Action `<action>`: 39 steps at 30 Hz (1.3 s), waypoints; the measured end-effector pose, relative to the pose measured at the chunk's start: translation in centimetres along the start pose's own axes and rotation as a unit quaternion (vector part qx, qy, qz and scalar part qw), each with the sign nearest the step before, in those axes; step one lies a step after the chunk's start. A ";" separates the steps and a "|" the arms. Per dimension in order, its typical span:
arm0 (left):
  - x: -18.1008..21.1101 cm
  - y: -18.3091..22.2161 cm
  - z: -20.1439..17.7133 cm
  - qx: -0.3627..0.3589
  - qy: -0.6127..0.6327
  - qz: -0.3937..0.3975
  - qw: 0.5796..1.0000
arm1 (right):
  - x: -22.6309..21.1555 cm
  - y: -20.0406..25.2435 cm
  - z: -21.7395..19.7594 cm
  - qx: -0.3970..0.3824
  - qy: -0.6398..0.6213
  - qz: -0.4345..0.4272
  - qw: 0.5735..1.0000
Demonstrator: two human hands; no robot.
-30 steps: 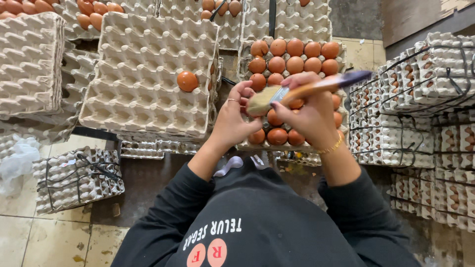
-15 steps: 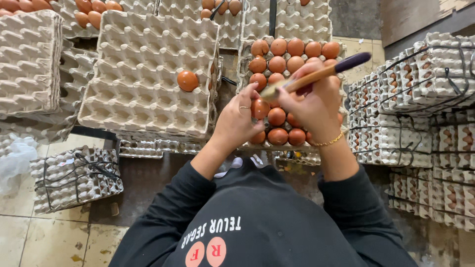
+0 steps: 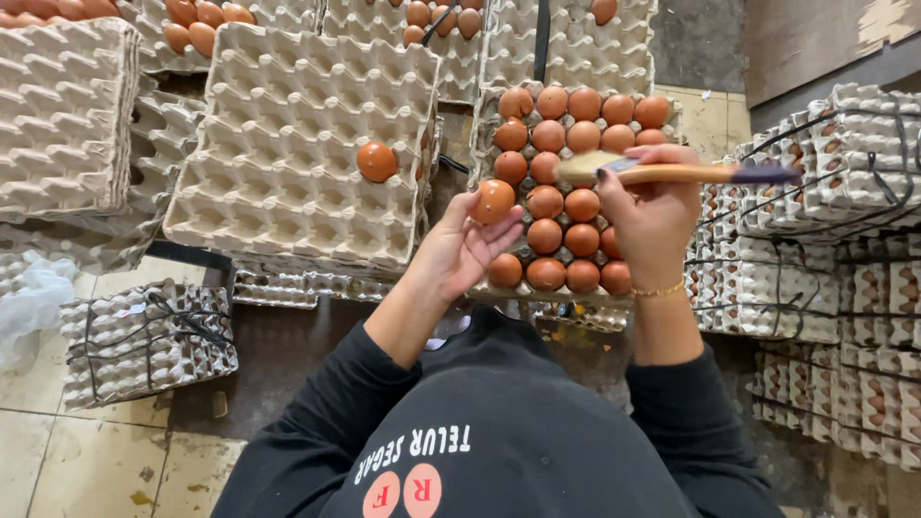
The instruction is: The person brushes brown eggs with a wide paintbrush while they are in cardboard trays, moving between different stacks of trays and occasionally handling individual eggs.
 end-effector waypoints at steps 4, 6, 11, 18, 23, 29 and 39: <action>-0.7 -0.1 0.8 0.007 0.026 -0.004 1.000 | -5.5 2.3 2.7 0.003 -0.031 -0.074 0.997; -1.1 -1.9 -1.2 0.007 -0.010 0.019 1.000 | -4.2 3.5 4.2 -0.092 0.007 -0.280 0.956; -0.3 -0.5 1.1 0.009 0.015 0.018 1.000 | -3.0 3.8 5.0 -0.086 0.004 -0.340 0.937; 0.0 0.4 1.6 0.013 0.053 0.002 0.998 | 0.3 1.1 3.4 -0.045 0.238 -0.208 0.948; 0.0 1.2 1.6 -0.017 0.009 -0.004 1.000 | -2.4 1.5 4.3 -0.044 -0.024 -0.091 0.995; 2.4 1.9 1.3 -0.070 -0.198 0.045 0.977 | -1.5 -0.3 3.8 -0.039 -0.070 0.009 0.997; 17.5 2.8 8.3 0.111 -0.849 0.246 0.454 | -0.9 2.2 1.6 0.005 -0.080 0.026 0.996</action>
Point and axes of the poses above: each hand's wrist, its own y-axis away from the middle knuckle, its own z-axis out of the palm, x = y × z, the point moved 2 cm from there along -y, towards the middle knuckle, and after that the axes turned 2 degrees about z, right-handed, at the moved point
